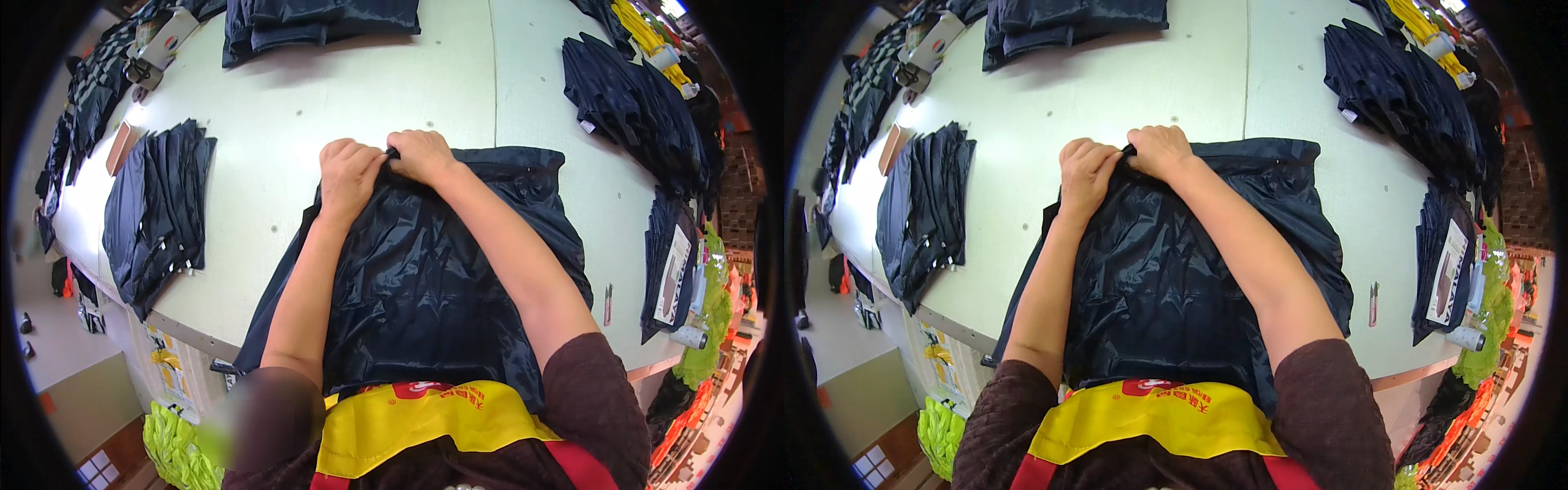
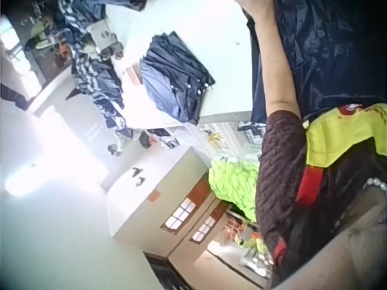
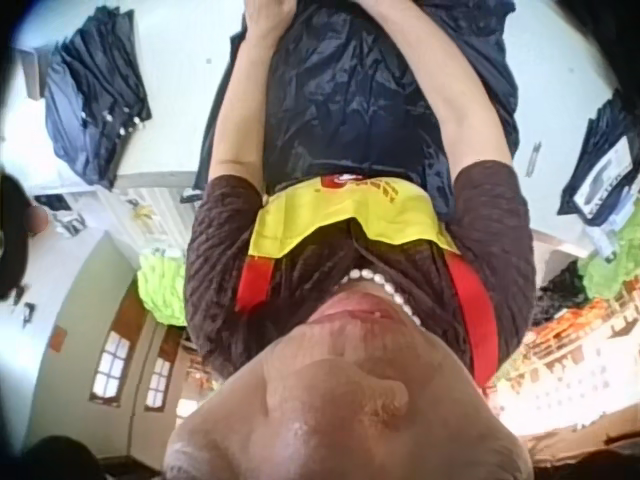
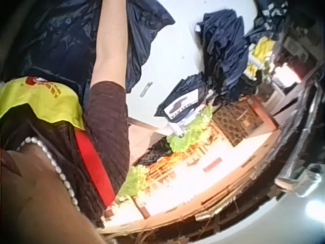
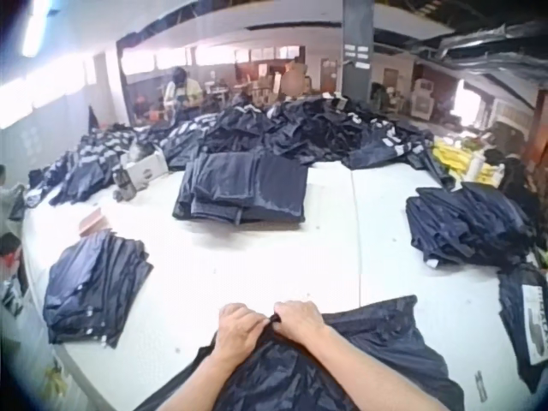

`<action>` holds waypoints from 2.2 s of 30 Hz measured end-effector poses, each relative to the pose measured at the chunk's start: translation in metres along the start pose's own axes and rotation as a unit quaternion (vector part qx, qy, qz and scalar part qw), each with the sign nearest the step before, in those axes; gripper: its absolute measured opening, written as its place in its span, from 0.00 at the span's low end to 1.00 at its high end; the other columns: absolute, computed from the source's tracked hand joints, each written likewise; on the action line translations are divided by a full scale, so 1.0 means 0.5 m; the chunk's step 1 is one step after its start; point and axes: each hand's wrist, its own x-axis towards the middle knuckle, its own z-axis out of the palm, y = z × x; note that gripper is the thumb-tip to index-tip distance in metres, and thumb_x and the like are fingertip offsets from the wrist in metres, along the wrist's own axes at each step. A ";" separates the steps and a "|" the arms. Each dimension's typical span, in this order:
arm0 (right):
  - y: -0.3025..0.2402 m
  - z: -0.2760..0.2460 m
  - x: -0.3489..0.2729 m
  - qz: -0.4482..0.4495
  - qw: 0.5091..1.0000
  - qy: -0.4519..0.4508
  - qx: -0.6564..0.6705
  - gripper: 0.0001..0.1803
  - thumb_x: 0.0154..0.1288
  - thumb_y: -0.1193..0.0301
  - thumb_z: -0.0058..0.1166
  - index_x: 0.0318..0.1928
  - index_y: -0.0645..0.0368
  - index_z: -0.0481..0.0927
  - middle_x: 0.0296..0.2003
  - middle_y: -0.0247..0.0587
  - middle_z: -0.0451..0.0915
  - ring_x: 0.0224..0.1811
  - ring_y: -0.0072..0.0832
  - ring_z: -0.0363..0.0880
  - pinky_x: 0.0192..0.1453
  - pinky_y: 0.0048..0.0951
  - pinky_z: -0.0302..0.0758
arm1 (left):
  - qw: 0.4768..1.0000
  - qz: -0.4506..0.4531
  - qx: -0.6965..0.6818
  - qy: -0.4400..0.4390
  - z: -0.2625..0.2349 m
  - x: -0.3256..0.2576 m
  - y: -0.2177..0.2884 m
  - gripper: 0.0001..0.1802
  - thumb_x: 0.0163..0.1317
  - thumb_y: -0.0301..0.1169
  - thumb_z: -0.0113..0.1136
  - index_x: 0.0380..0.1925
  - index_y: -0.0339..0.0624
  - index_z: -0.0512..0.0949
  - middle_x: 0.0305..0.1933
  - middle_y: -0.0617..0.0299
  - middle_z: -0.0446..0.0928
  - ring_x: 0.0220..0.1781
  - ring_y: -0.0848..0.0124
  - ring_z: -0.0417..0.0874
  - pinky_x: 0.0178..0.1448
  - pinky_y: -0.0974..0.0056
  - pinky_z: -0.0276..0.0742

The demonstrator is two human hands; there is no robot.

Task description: The person folds a dark jacket on a table, smoothing the fabric and aligning the edges. They use a small tool to cut a tag or thread, then fold the jacket into a compact rectangle and place it into a plastic bag.

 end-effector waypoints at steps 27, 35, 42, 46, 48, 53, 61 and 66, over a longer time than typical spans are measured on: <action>0.241 0.024 -0.216 -0.028 0.976 0.214 0.027 0.25 0.55 0.65 0.62 0.54 0.56 0.75 0.53 0.43 0.75 0.60 0.40 0.69 0.63 0.38 0.63 | 0.953 -0.175 0.099 -0.225 0.135 0.090 0.124 0.11 0.51 0.40 0.63 0.29 0.47 0.83 0.28 0.57 0.81 0.35 0.57 0.81 0.40 0.54 0.76; 0.261 0.041 -0.213 -0.024 0.970 0.238 0.039 0.23 0.55 0.66 0.62 0.52 0.58 0.75 0.52 0.44 0.76 0.58 0.40 0.70 0.62 0.37 0.64 | 0.908 -0.264 0.298 -0.130 0.094 0.078 0.083 0.07 0.57 0.33 0.55 0.24 0.46 0.80 0.28 0.59 0.80 0.37 0.60 0.81 0.37 0.58 0.73; 0.263 -0.001 -0.256 -0.037 0.966 0.240 0.086 0.24 0.57 0.65 0.59 0.52 0.63 0.73 0.53 0.51 0.74 0.58 0.46 0.70 0.61 0.40 0.66 | 0.943 -0.294 0.157 0.020 -0.082 -0.035 0.024 0.18 0.60 0.40 0.57 0.47 0.42 0.75 0.43 0.51 0.79 0.46 0.54 0.78 0.52 0.53 0.71; 0.409 -0.051 -0.505 0.229 0.907 0.342 0.087 0.24 0.66 0.62 0.51 0.58 0.63 0.71 0.59 0.49 0.70 0.64 0.39 0.65 0.69 0.36 0.58 | 0.897 -0.432 0.084 -0.050 -0.190 -0.142 -0.136 0.16 0.62 0.37 0.54 0.43 0.37 0.78 0.42 0.52 0.79 0.43 0.58 0.79 0.47 0.57 0.74; 0.496 -0.038 -0.702 0.411 0.856 0.312 -0.018 0.33 0.62 0.52 0.53 0.60 0.63 0.69 0.61 0.54 0.68 0.65 0.45 0.63 0.69 0.40 0.58 | 0.830 -0.537 -0.112 -0.097 -0.197 -0.150 -0.168 0.17 0.64 0.40 0.53 0.41 0.36 0.80 0.39 0.58 0.80 0.40 0.66 0.79 0.43 0.63 0.73; 0.483 0.027 -0.925 0.554 0.815 0.145 -0.084 0.22 0.60 0.55 0.55 0.42 0.63 0.77 0.41 0.53 0.79 0.45 0.45 0.77 0.51 0.42 0.72 | 0.748 -0.589 -0.287 -0.110 -0.164 -0.091 -0.129 0.17 0.62 0.40 0.58 0.39 0.36 0.80 0.35 0.59 0.81 0.34 0.72 0.79 0.37 0.68 0.73; 0.522 0.051 -0.946 0.501 0.818 0.283 0.003 0.12 0.62 0.65 0.53 0.31 0.64 0.77 0.26 0.44 0.79 0.28 0.35 0.78 0.36 0.35 0.74 | 0.750 -0.528 -0.395 0.059 -0.113 -0.114 -0.144 0.14 0.57 0.32 0.61 0.36 0.30 0.80 0.31 0.58 0.80 0.32 0.72 0.77 0.39 0.68 0.73; 0.508 0.051 -0.957 0.620 0.753 0.216 0.035 0.17 0.61 0.62 0.56 0.29 0.66 0.75 0.26 0.48 0.80 0.26 0.36 0.78 0.35 0.36 0.75 | 0.753 -0.513 -0.395 0.116 -0.101 -0.129 -0.146 0.13 0.57 0.32 0.59 0.34 0.31 0.78 0.29 0.57 0.79 0.30 0.73 0.78 0.33 0.71 0.71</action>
